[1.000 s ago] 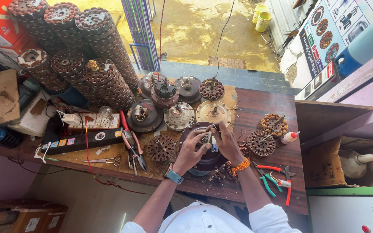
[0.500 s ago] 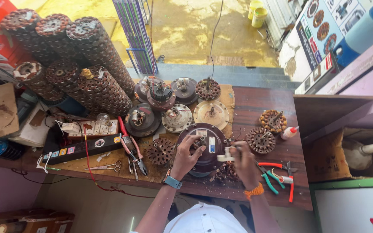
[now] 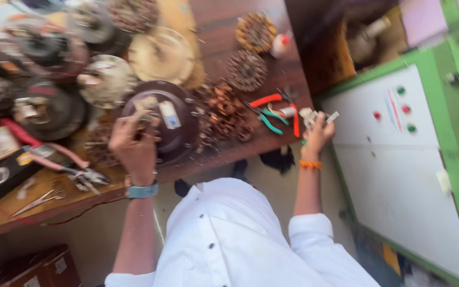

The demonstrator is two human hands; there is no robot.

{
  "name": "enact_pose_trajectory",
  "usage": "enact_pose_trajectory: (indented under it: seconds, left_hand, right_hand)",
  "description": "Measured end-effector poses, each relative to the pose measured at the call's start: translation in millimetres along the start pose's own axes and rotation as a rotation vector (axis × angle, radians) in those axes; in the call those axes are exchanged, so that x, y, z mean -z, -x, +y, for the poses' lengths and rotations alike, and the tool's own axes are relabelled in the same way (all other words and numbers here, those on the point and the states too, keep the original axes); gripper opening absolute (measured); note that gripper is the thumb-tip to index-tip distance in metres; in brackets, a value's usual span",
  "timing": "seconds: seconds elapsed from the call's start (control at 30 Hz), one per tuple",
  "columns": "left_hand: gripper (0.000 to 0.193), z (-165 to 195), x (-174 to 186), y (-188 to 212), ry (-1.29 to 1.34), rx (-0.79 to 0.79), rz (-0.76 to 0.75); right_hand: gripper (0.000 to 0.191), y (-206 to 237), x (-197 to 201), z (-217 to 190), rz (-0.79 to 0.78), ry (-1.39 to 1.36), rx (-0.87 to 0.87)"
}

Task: The person uses a screwdriver to remove screws from a circular electrical component, then uses a hammer to tap and separate parts. They handle the stator and rotor, inspecting and repositioning them on the workbench.

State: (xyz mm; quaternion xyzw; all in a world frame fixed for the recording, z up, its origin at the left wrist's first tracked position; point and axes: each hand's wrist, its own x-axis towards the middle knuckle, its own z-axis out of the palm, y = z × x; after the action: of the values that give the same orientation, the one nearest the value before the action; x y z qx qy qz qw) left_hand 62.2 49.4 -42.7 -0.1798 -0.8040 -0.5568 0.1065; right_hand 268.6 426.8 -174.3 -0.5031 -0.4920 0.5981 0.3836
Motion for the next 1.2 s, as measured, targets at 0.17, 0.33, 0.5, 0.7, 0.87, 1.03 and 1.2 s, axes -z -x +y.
enact_pose_trajectory:
  seconds: [0.17,0.33,0.5,0.7,0.87,1.03,1.2]
  left_hand:
    - [0.024,8,-1,1,0.02,0.09,0.066]
    - [0.025,5,7,-1,0.08,0.08,0.058]
    - [0.027,-1,10,1,0.057,0.045,0.044]
    - [0.026,3,10,-3,0.014,0.029,0.031]
    - [0.026,8,8,0,0.049,0.042,0.043]
    - [0.025,12,9,1,0.002,0.015,0.042]
    - [0.022,14,10,-1,-0.041,0.001,0.038]
  right_hand:
    - [0.019,9,4,8,-0.019,-0.009,-0.038]
    - [0.019,4,-13,12,-0.107,0.113,-0.014]
    - [0.023,-27,-42,5,-0.205,0.349,0.039]
    - [0.026,-47,-70,-10,-0.604,0.806,0.37]
    - [0.022,-53,-63,-21,-0.545,0.872,0.437]
    - [0.022,-57,-41,-28,-0.537,0.873,0.463]
    - [0.023,-64,-40,-31,-0.553,0.884,0.492]
